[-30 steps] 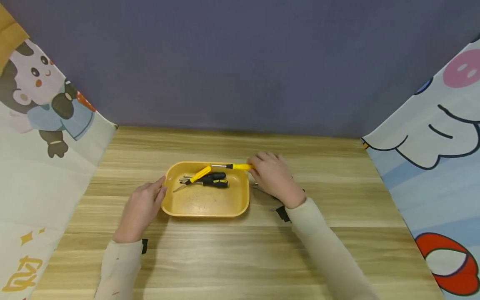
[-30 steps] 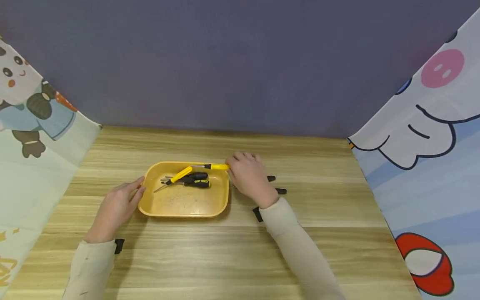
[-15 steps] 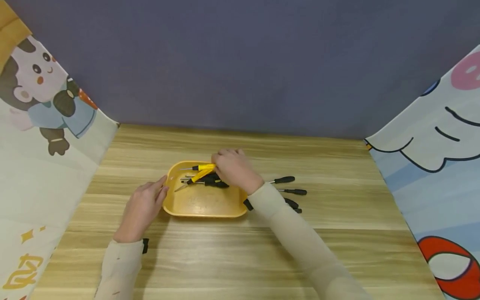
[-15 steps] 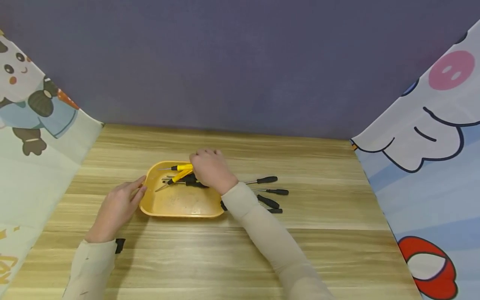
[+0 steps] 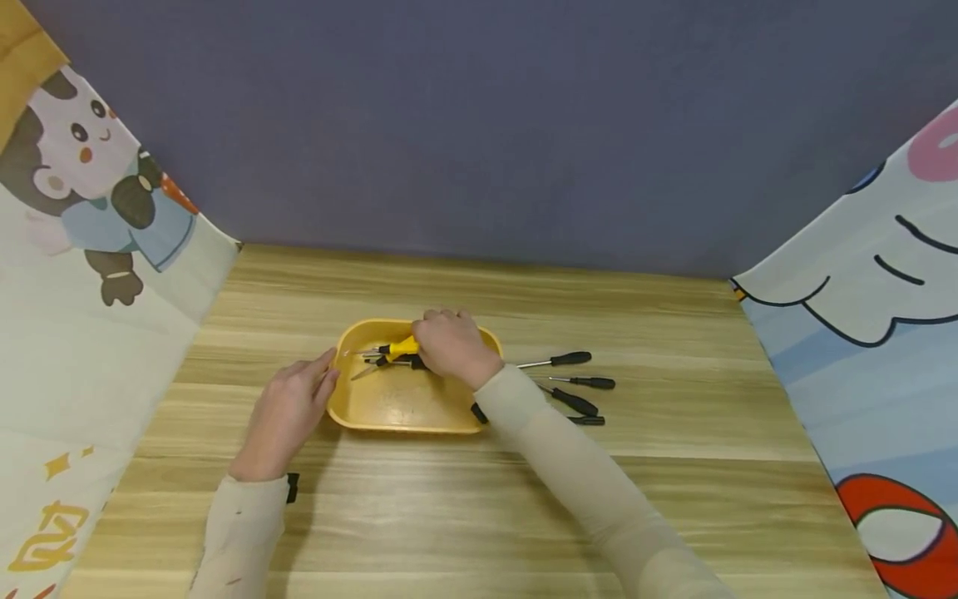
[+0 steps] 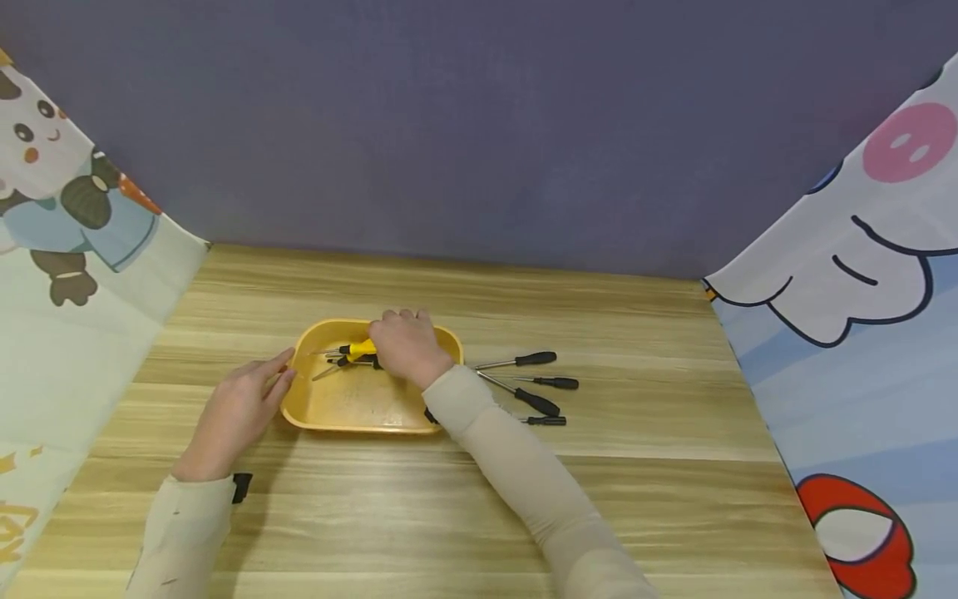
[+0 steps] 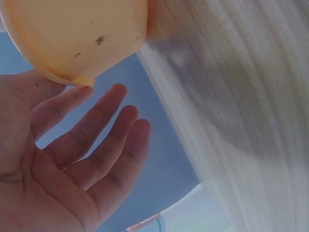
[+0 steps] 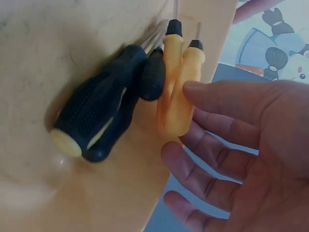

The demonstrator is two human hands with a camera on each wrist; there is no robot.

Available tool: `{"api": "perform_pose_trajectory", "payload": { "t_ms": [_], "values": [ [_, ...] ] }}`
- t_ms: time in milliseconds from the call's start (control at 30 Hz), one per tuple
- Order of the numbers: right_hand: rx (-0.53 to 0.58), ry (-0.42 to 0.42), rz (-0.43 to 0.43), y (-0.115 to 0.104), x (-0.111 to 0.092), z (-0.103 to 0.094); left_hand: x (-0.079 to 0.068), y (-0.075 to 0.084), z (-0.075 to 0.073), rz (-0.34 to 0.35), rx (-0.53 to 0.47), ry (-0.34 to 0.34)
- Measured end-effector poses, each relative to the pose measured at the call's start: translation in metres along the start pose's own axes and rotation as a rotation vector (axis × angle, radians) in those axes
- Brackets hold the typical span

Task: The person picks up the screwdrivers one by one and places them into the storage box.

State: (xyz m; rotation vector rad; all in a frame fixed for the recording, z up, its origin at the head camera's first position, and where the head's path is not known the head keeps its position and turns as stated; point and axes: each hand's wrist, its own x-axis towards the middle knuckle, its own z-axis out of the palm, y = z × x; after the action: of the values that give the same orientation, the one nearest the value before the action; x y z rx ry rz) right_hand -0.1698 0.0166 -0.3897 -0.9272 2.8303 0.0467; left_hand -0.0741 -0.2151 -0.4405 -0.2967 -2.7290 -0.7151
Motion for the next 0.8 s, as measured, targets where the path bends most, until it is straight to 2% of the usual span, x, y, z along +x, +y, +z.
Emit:
{"api": "perform_pose_trajectory", "payload": {
  "t_ms": [233, 567, 800],
  "values": [
    [0.02, -0.014, 0.007, 0.0, 0.002, 0.004, 0.002, 0.001, 0.0, -0.001, -0.001, -0.004],
    [0.036, -0.048, 0.005, -0.001, -0.001, 0.0, 0.002, 0.002, 0.0, -0.002, 0.008, -0.013],
    [0.034, 0.015, -0.019, 0.003, -0.012, -0.01, 0.001, 0.004, -0.002, 0.005, 0.008, -0.003]
  ]
}}
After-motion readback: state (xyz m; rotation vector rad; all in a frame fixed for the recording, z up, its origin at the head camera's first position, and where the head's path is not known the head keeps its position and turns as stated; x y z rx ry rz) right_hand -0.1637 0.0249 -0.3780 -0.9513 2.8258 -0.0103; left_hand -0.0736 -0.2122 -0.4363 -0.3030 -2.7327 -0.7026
